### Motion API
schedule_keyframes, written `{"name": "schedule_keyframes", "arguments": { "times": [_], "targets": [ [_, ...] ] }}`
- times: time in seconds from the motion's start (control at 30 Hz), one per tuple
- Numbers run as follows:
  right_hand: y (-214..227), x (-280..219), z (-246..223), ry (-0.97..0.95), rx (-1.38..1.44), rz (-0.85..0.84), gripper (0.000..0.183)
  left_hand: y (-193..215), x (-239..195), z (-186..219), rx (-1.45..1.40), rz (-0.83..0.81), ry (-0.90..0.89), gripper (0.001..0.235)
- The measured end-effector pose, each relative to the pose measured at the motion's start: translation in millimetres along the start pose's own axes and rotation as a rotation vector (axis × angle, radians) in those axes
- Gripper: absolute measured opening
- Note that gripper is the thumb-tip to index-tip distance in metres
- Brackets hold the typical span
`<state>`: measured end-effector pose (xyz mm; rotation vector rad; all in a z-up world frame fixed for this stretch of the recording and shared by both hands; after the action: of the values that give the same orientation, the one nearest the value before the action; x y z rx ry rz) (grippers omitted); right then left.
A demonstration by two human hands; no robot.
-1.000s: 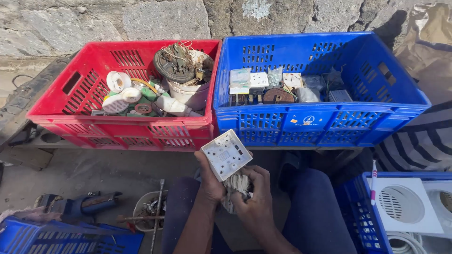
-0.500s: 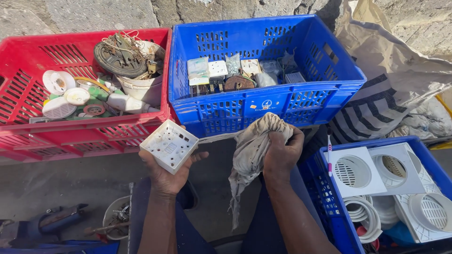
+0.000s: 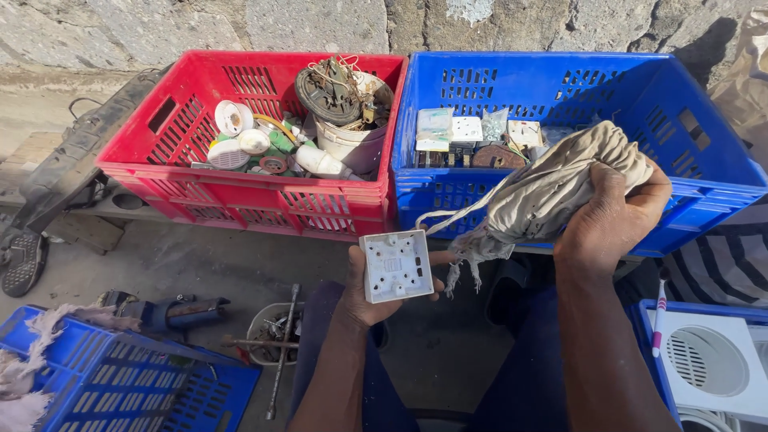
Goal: The person cleans a plastic electrical outlet backbox using a toothbrush and a cloth while sitting down, applying a liquid from a small bottle and scrubbing both the interior and exterior surfaces.
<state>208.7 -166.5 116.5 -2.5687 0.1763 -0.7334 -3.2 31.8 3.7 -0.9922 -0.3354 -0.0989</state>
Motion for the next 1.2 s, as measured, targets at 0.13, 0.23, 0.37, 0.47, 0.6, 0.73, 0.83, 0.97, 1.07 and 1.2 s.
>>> {"name": "schedule_keyframes", "arguments": {
  "times": [0.13,0.23,0.37,0.47,0.6,0.73,0.83,0.97,1.07,1.2],
  "targets": [
    [-46,-11,-18,0.056,-0.094,-0.052,0.035,12,3,0,0.003,0.006,-0.009,0.137],
    [-83,-20,-9,0.127,-0.125,-0.265,0.04,5,6,1,0.017,0.028,-0.001,0.136],
    [-128,-54,52,0.206,-0.754,-1.021,0.054,13,6,0,0.056,0.03,-0.015,0.132],
    [-127,-66,67,0.228,-1.035,-1.215,0.065,17,3,0,0.059,0.011,-0.029,0.13],
    [-101,-63,3,0.315,-0.76,-1.067,0.06,-3,11,9,0.065,0.023,-0.076,0.117],
    [-16,-20,-9,0.247,-0.801,-0.95,0.027,-15,12,16,0.085,-0.012,-0.054,0.115],
    [92,48,-2,0.217,-0.898,-0.758,0.013,-35,22,11,0.162,-0.028,-0.057,0.104],
    [219,101,4,-0.218,-1.339,-0.576,0.024,-69,31,1,0.107,-0.018,-0.023,0.089],
    [250,79,-1,-0.472,-1.454,-0.613,0.037,-95,36,-9,0.079,0.002,0.054,0.078],
    [260,43,16,-0.68,-1.484,-0.718,0.061,-114,33,-20,0.055,0.042,0.108,0.076]
  ]
}}
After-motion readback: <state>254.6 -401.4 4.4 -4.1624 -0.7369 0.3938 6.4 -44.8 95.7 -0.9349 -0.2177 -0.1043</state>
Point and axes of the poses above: each hand's wrist, its own x-axis towards the middle knuckle, its own y-axis out of the back of the hand, z = x × y, the point moved 2 cm from there along x, towards the middle knuckle, and after that the axes turned 1 degree about y, right-handed, at the moved point
